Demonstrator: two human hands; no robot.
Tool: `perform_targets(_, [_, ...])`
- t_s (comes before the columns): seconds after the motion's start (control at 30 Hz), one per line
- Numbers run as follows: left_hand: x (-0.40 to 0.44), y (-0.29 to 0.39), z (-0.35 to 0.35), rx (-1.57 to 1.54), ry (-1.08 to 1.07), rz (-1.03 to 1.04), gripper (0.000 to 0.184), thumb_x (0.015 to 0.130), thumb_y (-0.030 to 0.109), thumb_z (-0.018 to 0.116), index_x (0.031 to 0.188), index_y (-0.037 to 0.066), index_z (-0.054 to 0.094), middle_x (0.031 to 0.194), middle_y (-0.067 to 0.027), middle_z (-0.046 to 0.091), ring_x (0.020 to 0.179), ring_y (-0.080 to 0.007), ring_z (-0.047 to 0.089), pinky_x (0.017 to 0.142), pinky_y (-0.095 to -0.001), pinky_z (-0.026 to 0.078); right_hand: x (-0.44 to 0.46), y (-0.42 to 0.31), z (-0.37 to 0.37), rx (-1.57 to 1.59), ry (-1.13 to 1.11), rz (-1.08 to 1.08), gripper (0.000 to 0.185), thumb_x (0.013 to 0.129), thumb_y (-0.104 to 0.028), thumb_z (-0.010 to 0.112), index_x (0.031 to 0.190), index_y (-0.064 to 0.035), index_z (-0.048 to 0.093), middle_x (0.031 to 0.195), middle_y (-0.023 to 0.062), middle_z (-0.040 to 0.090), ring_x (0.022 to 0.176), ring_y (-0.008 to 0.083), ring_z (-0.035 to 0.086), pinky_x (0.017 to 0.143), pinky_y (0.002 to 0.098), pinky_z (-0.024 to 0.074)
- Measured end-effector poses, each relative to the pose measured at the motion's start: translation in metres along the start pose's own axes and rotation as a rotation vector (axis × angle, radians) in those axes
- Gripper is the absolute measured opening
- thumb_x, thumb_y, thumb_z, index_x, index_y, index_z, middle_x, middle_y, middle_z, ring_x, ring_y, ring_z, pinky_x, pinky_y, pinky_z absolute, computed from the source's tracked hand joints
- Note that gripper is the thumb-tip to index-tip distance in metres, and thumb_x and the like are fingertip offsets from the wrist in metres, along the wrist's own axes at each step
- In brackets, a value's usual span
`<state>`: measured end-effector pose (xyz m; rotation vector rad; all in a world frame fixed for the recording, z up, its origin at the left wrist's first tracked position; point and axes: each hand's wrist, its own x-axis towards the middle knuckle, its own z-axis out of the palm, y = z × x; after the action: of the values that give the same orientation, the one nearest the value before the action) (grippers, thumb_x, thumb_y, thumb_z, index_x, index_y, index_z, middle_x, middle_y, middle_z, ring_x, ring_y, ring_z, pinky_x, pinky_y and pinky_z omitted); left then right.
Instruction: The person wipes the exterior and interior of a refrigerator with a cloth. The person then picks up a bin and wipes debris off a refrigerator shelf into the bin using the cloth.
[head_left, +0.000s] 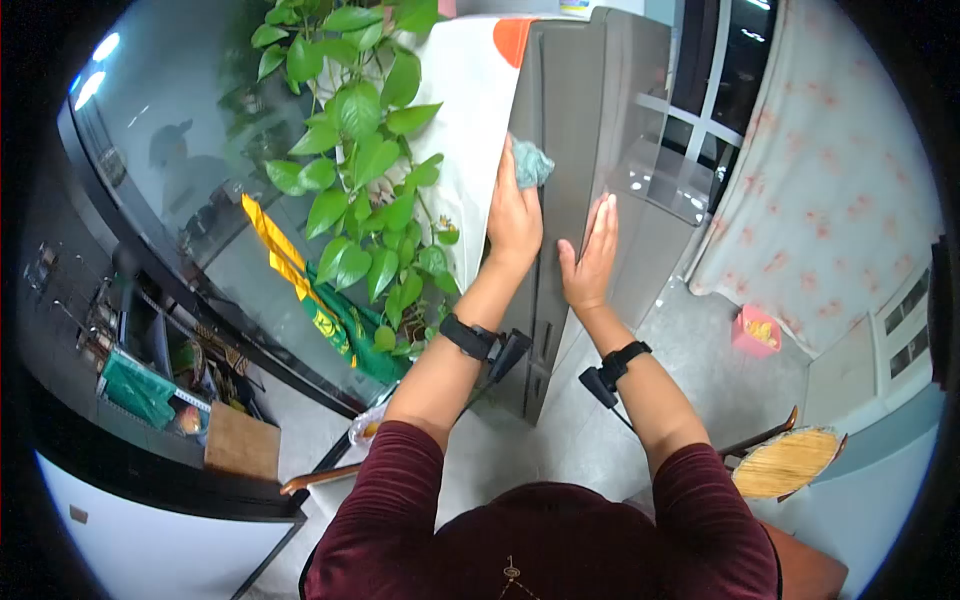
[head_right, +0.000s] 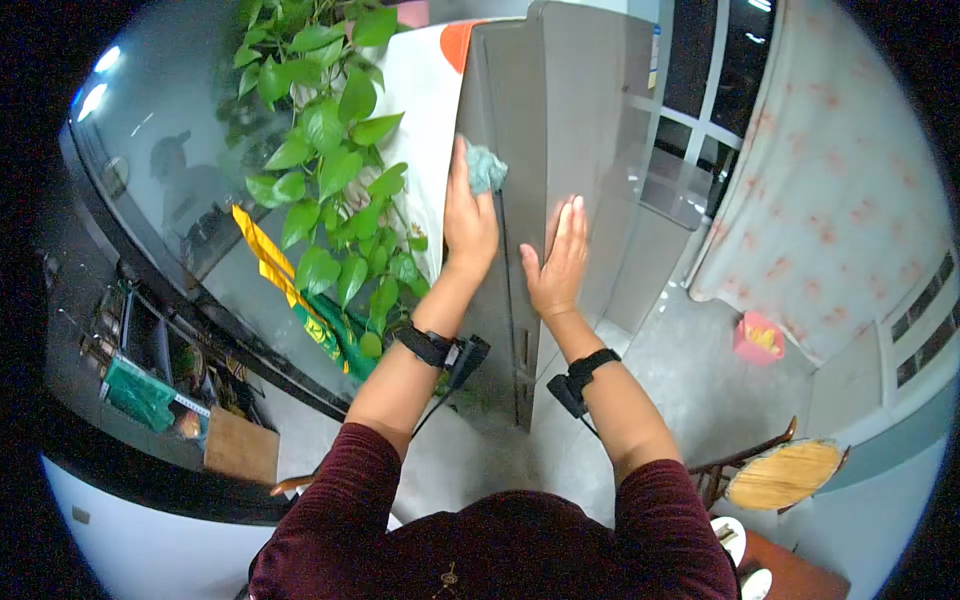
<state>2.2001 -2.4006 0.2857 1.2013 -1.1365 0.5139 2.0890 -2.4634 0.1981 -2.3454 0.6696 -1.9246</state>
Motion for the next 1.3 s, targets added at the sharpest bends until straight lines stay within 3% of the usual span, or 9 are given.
perform_targets(0.03, [0.019,0.005,0.001,-0.002,0.028,0.107,0.050,0.088,0.005,0.042,0.136,-0.006,0.033,0.135,-0.0254,0.041,0.126,-0.0371,0.039,0.106,-0.0382,0.029,-0.001,0.000,0.000,0.009,-0.013,0.016,0.080,0.084,-0.033,0.058,0.142,0.0028,0.018,0.147,0.0233,0.020,0.136,0.0387,0.021,0.109,0.0445,0.0196])
perform_targets(0.13, [0.065,0.022,0.001,-0.080,0.001,0.020,0.047,0.090,0.010,0.041,0.134,-0.007,0.035,0.131,-0.0260,0.044,0.124,-0.0351,0.042,0.104,-0.0360,0.031,-0.001,0.000,0.000,0.003,-0.018,0.021,0.079,0.084,-0.034,0.057,0.143,0.0025,0.018,0.148,0.0232,0.019,0.136,0.0387,0.021,0.109,0.0445,0.0196])
perform_targets(0.23, [0.091,0.034,0.002,-0.153,0.016,0.107,0.044,0.091,0.013,0.044,0.132,-0.003,0.040,0.131,-0.0258,0.045,0.123,-0.0360,0.044,0.102,-0.0366,0.034,-0.002,0.000,0.000,0.000,-0.023,0.026,0.079,0.085,-0.035,0.056,0.142,0.0023,0.018,0.148,0.0232,0.019,0.136,0.0388,0.020,0.109,0.0447,0.0189])
perform_targets(0.37, [0.054,0.041,0.000,0.070,0.041,0.295,0.054,0.082,0.005,0.048,0.135,0.002,0.040,0.139,-0.0249,0.035,0.125,-0.0393,0.039,0.104,-0.0395,0.032,-0.004,0.002,0.003,0.023,-0.001,0.006,0.078,0.086,-0.038,0.054,0.142,0.0021,0.018,0.148,0.0230,0.019,0.136,0.0390,0.020,0.110,0.0453,0.0179])
perform_targets(0.47, [-0.003,0.026,0.002,0.176,-0.059,0.323,0.056,0.078,0.005,0.048,0.135,0.003,0.042,0.143,-0.0221,0.031,0.131,-0.0458,0.026,0.109,-0.0514,0.019,-0.004,0.001,0.003,0.017,0.012,0.003,0.075,0.086,-0.032,0.055,0.142,0.0015,0.019,0.148,0.0230,0.019,0.136,0.0388,0.020,0.110,0.0458,0.0183])
perform_targets(0.57, [-0.036,0.032,0.006,0.131,-0.093,0.317,0.058,0.076,0.005,0.049,0.134,0.002,0.043,0.143,-0.0215,0.031,0.133,-0.0489,0.018,0.110,-0.0520,0.017,-0.010,0.015,0.019,0.019,0.043,-0.016,0.074,0.084,-0.026,0.057,0.142,0.0008,0.020,0.148,0.0232,0.020,0.136,0.0389,0.021,0.109,0.0456,0.0191])
perform_targets(0.7, [-0.003,0.054,0.005,0.090,-0.086,0.263,0.058,0.075,0.003,0.049,0.133,0.002,0.044,0.143,-0.0211,0.031,0.133,-0.0487,0.019,0.109,-0.0518,0.018,-0.010,0.004,0.009,-0.009,0.015,0.028,0.073,0.085,-0.026,0.057,0.142,0.0007,0.021,0.147,0.0235,0.020,0.136,0.0387,0.022,0.109,0.0455,0.0198])
perform_targets(0.97, [0.066,0.069,0.011,0.164,0.066,0.442,0.063,0.069,-0.002,0.049,0.131,0.006,0.047,0.142,-0.0151,0.035,0.132,-0.0467,0.023,0.108,-0.0495,0.022,-0.008,0.002,0.003,0.025,-0.018,0.006,0.077,0.083,-0.028,0.059,0.142,0.0019,0.020,0.147,0.0246,0.020,0.135,0.0396,0.021,0.109,0.0457,0.0182])
perform_targets(1.3, [-0.044,0.019,0.005,0.092,-0.136,0.347,0.055,0.074,0.006,0.051,0.129,0.003,0.048,0.142,-0.0180,0.035,0.133,-0.0454,0.023,0.108,-0.0516,0.022,-0.011,0.013,0.004,-0.049,-0.154,-0.020,0.074,0.084,-0.022,0.055,0.142,0.0035,0.017,0.146,0.0256,0.021,0.136,0.0407,0.020,0.109,0.0473,0.0198])
